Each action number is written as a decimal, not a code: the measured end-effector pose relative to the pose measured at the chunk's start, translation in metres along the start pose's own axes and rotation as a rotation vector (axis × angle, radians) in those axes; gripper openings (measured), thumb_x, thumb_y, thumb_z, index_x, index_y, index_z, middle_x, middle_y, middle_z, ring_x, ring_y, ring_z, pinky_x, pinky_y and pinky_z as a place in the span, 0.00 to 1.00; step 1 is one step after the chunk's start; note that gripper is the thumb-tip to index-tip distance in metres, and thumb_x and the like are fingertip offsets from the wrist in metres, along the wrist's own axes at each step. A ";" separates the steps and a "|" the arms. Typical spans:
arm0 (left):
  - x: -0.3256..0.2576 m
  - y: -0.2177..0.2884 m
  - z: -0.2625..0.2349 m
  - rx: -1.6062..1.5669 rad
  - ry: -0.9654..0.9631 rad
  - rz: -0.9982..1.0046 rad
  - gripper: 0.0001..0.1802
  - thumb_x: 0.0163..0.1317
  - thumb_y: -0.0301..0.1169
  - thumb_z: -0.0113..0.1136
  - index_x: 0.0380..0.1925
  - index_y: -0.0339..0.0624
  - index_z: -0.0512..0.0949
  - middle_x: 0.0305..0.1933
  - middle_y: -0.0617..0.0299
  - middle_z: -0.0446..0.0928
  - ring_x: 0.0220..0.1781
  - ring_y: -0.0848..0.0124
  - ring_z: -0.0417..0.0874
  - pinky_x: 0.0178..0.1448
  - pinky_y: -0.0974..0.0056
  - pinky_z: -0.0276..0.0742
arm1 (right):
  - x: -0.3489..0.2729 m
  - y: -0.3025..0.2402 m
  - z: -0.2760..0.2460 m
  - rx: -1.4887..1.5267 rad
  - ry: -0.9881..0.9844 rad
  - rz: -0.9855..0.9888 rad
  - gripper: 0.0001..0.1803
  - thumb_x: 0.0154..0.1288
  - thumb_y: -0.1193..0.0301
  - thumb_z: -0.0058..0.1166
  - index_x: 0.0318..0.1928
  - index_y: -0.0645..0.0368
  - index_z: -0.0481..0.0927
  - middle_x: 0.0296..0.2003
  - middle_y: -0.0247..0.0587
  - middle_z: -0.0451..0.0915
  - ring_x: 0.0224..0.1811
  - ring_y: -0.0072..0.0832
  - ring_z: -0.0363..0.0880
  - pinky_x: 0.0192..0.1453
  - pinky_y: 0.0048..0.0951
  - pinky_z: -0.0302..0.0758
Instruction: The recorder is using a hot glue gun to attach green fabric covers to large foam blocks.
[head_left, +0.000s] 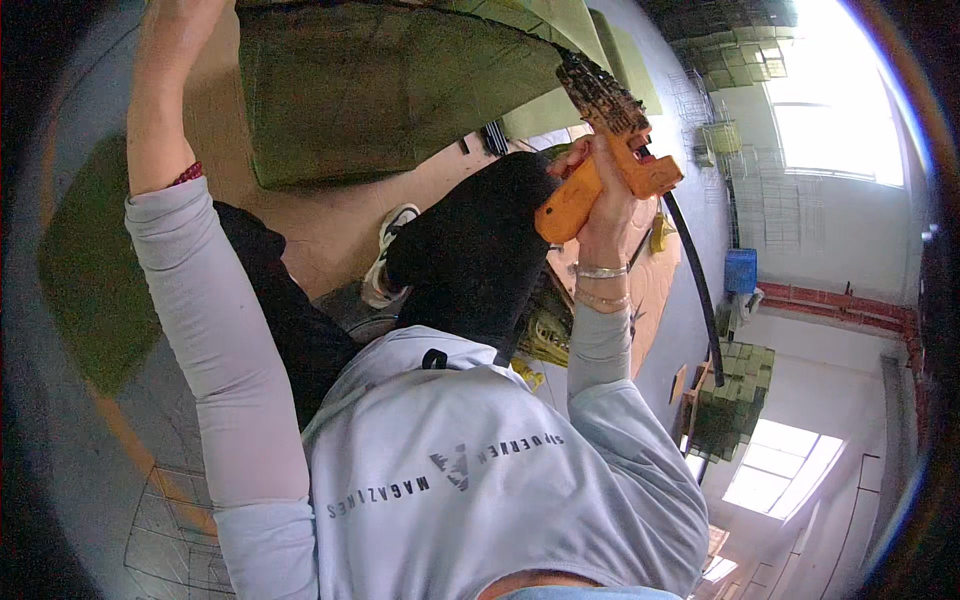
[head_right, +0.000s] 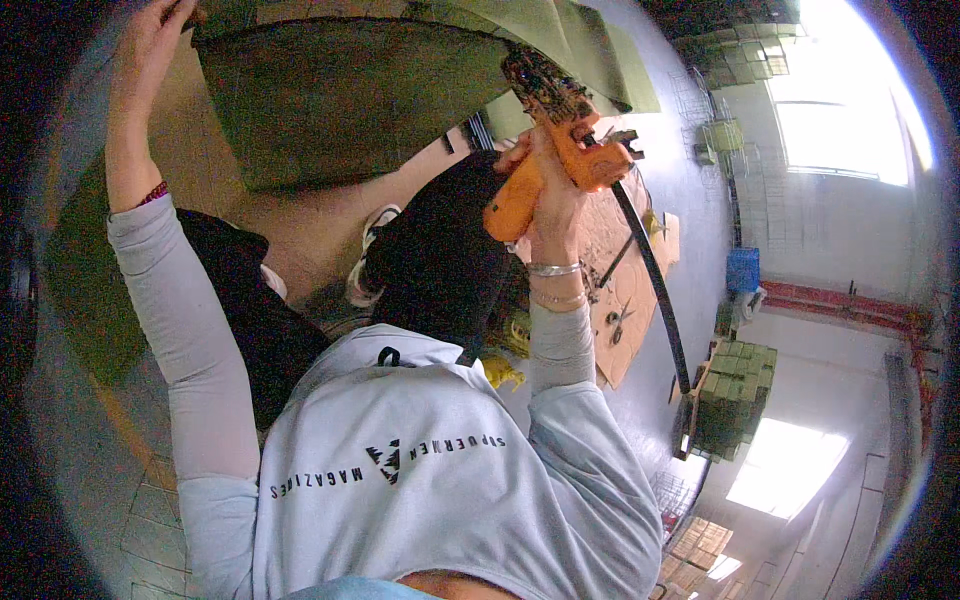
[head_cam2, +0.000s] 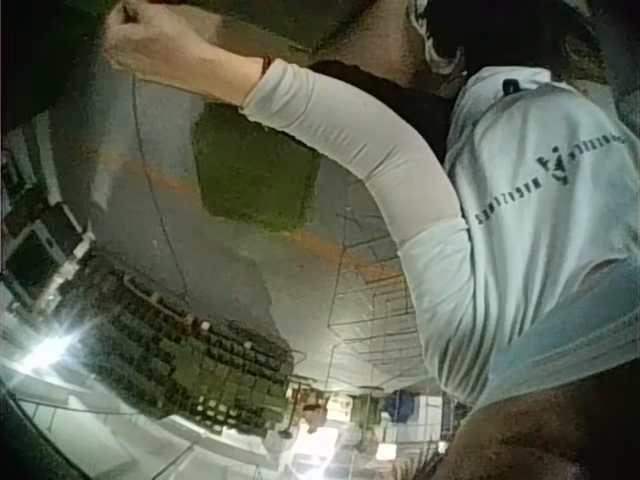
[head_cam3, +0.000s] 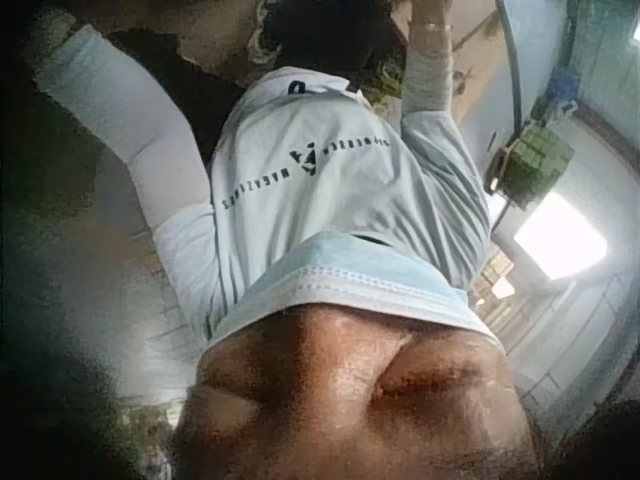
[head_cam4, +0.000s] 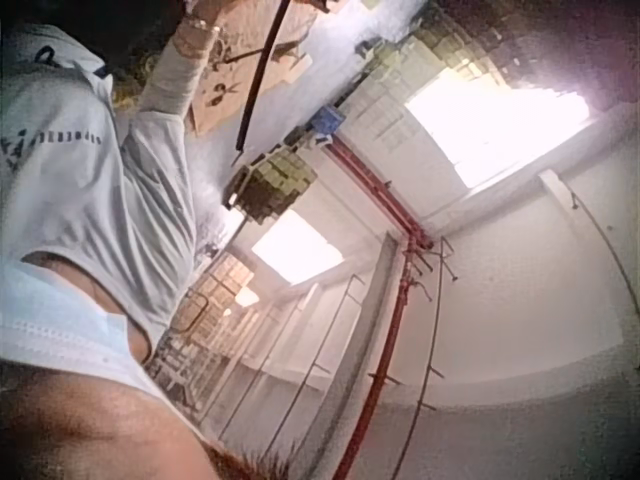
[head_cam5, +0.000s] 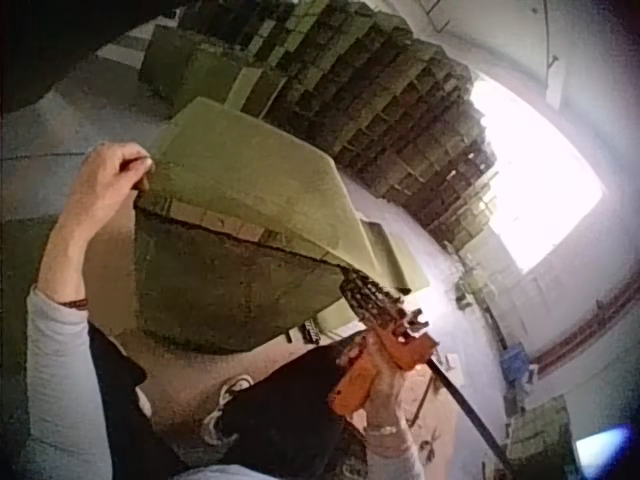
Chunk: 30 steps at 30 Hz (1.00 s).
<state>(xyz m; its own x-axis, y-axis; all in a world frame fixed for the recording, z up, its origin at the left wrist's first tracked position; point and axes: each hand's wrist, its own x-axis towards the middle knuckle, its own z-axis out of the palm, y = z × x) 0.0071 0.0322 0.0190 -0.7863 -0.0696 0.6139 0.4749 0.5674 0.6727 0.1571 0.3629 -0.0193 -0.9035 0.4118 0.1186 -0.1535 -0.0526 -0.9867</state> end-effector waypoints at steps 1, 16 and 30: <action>0.010 -0.051 -0.003 0.010 0.007 0.002 0.12 0.59 0.30 0.52 0.23 0.30 0.73 0.18 0.55 0.73 0.22 0.70 0.74 0.28 0.65 0.66 | -0.002 -0.002 0.007 0.017 -0.018 -0.008 0.11 0.63 0.67 0.51 0.35 0.64 0.72 0.23 0.37 0.72 0.24 0.28 0.73 0.30 0.29 0.74; 0.015 -0.153 0.035 -0.521 0.099 -0.120 0.09 0.60 0.28 0.53 0.25 0.32 0.74 0.20 0.60 0.74 0.23 0.75 0.73 0.29 0.69 0.67 | -0.005 0.010 0.021 0.029 -0.052 0.020 0.10 0.66 0.67 0.46 0.36 0.63 0.71 0.26 0.38 0.71 0.26 0.29 0.72 0.32 0.32 0.73; 0.012 -0.079 0.010 0.074 -0.106 -0.031 0.16 0.62 0.42 0.51 0.40 0.42 0.78 0.33 0.58 0.80 0.37 0.68 0.80 0.43 0.67 0.71 | -0.022 0.008 0.057 0.140 -0.127 0.046 0.08 0.62 0.70 0.53 0.34 0.62 0.72 0.23 0.35 0.72 0.24 0.26 0.73 0.30 0.26 0.72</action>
<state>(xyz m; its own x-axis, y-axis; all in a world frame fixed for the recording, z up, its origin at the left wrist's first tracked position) -0.0433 -0.0047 -0.0311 -0.8393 -0.0025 0.5436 0.4229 0.6254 0.6558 0.1530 0.3012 -0.0237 -0.9528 0.2883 0.0950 -0.1565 -0.1983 -0.9676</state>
